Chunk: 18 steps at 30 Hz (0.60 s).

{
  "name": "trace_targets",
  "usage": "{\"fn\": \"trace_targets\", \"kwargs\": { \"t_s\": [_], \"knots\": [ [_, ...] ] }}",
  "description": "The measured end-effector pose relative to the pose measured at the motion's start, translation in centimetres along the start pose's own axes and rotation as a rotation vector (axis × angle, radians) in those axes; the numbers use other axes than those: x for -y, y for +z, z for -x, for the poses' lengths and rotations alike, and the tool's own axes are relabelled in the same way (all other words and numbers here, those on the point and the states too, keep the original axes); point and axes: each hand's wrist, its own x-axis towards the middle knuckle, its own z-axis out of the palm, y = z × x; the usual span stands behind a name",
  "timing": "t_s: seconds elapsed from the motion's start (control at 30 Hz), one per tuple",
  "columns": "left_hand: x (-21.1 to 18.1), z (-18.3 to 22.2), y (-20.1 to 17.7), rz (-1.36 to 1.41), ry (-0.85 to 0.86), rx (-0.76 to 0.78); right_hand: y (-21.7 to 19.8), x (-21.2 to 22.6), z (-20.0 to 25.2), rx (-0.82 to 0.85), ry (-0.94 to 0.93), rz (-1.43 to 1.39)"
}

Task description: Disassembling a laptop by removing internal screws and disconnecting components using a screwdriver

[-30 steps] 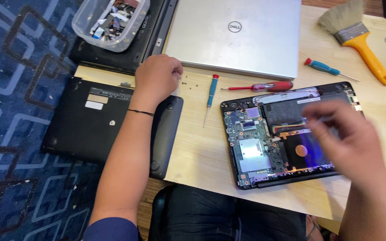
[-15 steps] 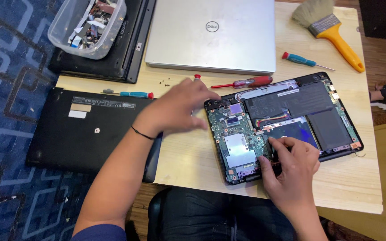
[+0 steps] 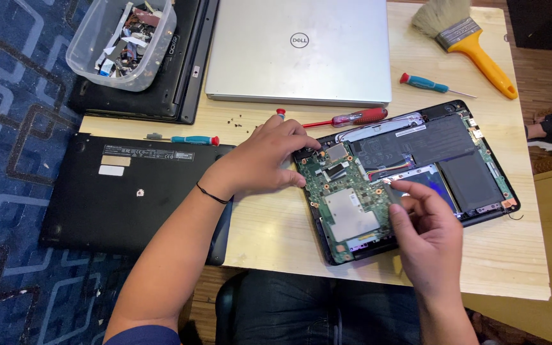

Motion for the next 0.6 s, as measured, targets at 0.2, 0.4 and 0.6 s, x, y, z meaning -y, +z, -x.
{"fn": "trace_targets", "kwargs": {
  "t_s": [0.2, 0.4, 0.6],
  "knots": [
    [0.3, -0.1, 0.1, 0.074, 0.071, -0.086, 0.0, -0.2, -0.1, -0.101, 0.001, -0.092],
    [-1.0, -0.1, -0.1, 0.406, 0.063, -0.141, -0.5, -0.3, 0.1, -0.149, 0.003, -0.142],
    [-1.8, -0.2, 0.0, 0.540, 0.036, -0.088, -1.1, -0.3, 0.1, -0.135, 0.012, -0.263]
  ]
}}
